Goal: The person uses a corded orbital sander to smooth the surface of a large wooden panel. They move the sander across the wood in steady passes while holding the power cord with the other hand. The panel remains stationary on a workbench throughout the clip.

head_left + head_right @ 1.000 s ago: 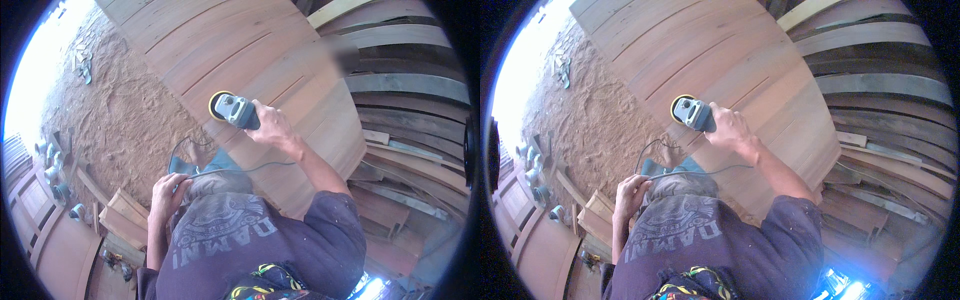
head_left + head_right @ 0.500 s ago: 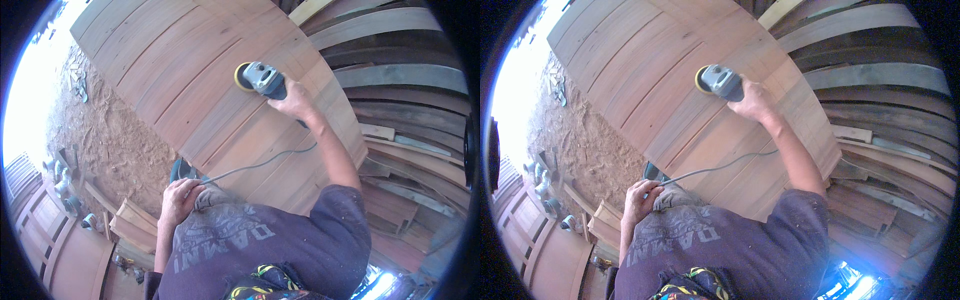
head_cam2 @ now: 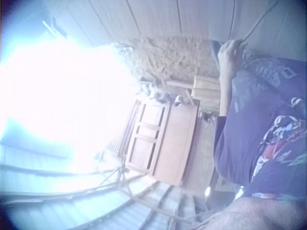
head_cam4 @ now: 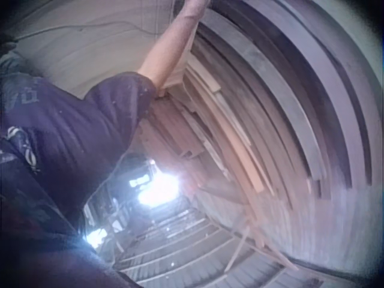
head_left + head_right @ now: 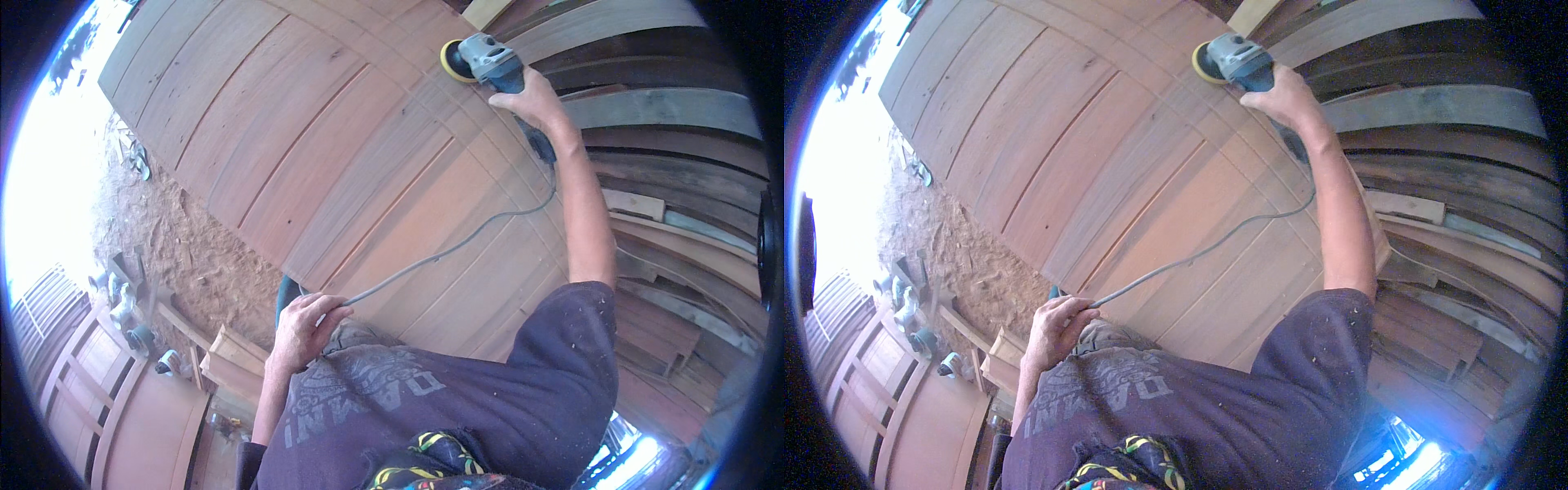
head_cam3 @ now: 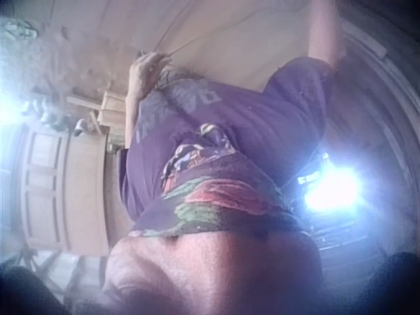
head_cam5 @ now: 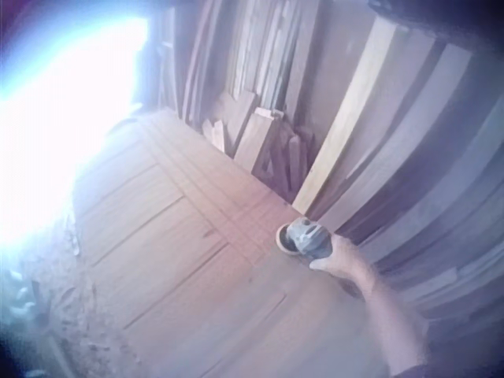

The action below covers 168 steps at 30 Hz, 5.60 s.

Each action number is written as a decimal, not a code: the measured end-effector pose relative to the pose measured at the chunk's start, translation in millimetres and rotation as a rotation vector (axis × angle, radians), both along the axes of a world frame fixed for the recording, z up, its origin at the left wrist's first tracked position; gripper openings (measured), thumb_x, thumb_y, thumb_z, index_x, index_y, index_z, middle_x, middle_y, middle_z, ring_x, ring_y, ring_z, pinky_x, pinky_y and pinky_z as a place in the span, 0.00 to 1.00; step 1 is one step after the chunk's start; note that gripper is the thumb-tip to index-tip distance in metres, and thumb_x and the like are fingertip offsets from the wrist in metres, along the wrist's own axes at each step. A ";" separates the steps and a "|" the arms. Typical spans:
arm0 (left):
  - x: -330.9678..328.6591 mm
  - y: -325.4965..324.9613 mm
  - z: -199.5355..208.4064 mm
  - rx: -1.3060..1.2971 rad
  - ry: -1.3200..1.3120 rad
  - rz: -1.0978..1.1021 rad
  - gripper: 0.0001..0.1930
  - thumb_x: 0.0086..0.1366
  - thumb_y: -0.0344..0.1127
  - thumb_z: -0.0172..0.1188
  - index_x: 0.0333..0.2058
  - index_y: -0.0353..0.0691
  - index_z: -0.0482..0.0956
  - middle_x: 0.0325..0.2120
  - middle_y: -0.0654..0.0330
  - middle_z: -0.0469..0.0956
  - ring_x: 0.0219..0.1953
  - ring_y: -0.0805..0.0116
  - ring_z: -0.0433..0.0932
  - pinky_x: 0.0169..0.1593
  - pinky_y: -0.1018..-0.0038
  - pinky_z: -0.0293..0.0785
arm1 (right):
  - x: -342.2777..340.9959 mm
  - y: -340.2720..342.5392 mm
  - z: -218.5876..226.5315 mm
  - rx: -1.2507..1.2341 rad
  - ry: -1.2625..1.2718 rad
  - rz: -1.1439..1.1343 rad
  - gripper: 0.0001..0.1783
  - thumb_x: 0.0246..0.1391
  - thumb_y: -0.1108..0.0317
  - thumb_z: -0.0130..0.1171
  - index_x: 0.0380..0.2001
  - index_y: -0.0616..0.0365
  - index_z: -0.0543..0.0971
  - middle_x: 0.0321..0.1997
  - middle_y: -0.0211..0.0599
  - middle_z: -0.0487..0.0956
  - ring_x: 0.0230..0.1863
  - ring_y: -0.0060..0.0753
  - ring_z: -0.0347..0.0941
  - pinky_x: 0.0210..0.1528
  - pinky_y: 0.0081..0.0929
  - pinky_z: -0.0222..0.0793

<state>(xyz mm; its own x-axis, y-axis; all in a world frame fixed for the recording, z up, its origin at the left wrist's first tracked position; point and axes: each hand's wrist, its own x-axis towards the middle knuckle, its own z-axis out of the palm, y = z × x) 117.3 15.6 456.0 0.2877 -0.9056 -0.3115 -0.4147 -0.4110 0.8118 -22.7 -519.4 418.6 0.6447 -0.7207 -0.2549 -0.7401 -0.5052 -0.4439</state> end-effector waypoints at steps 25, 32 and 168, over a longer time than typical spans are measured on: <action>-4.9 158.3 1.1 0.038 -0.089 0.263 0.08 0.72 0.37 0.72 0.42 0.39 0.90 0.35 0.53 0.87 0.40 0.49 0.87 0.46 0.58 0.82 | -5.1 290.5 10.4 0.233 -0.126 0.296 0.38 0.49 0.51 0.82 0.58 0.59 0.81 0.45 0.57 0.89 0.47 0.63 0.89 0.51 0.54 0.84; 1.6 200.9 -5.7 0.001 -0.090 0.311 0.07 0.71 0.32 0.72 0.42 0.35 0.90 0.35 0.52 0.88 0.36 0.59 0.88 0.42 0.65 0.82 | 19.9 366.6 16.2 0.169 0.053 0.394 0.34 0.52 0.57 0.78 0.58 0.59 0.76 0.48 0.65 0.87 0.52 0.72 0.85 0.55 0.62 0.82; -97.6 135.7 -1.1 -0.029 -0.031 0.265 0.08 0.68 0.37 0.75 0.41 0.41 0.92 0.36 0.54 0.89 0.41 0.51 0.88 0.47 0.60 0.82 | -98.5 260.9 18.2 0.072 0.043 0.182 0.33 0.50 0.56 0.74 0.58 0.55 0.79 0.49 0.61 0.89 0.55 0.67 0.86 0.59 0.56 0.82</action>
<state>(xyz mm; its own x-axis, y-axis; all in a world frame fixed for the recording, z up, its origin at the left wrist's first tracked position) 19.7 151.4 454.9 0.5249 -0.8058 -0.2741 -0.3209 -0.4856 0.8131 -121.3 -258.5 436.8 0.7499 -0.5725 -0.3315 -0.6587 -0.6002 -0.4537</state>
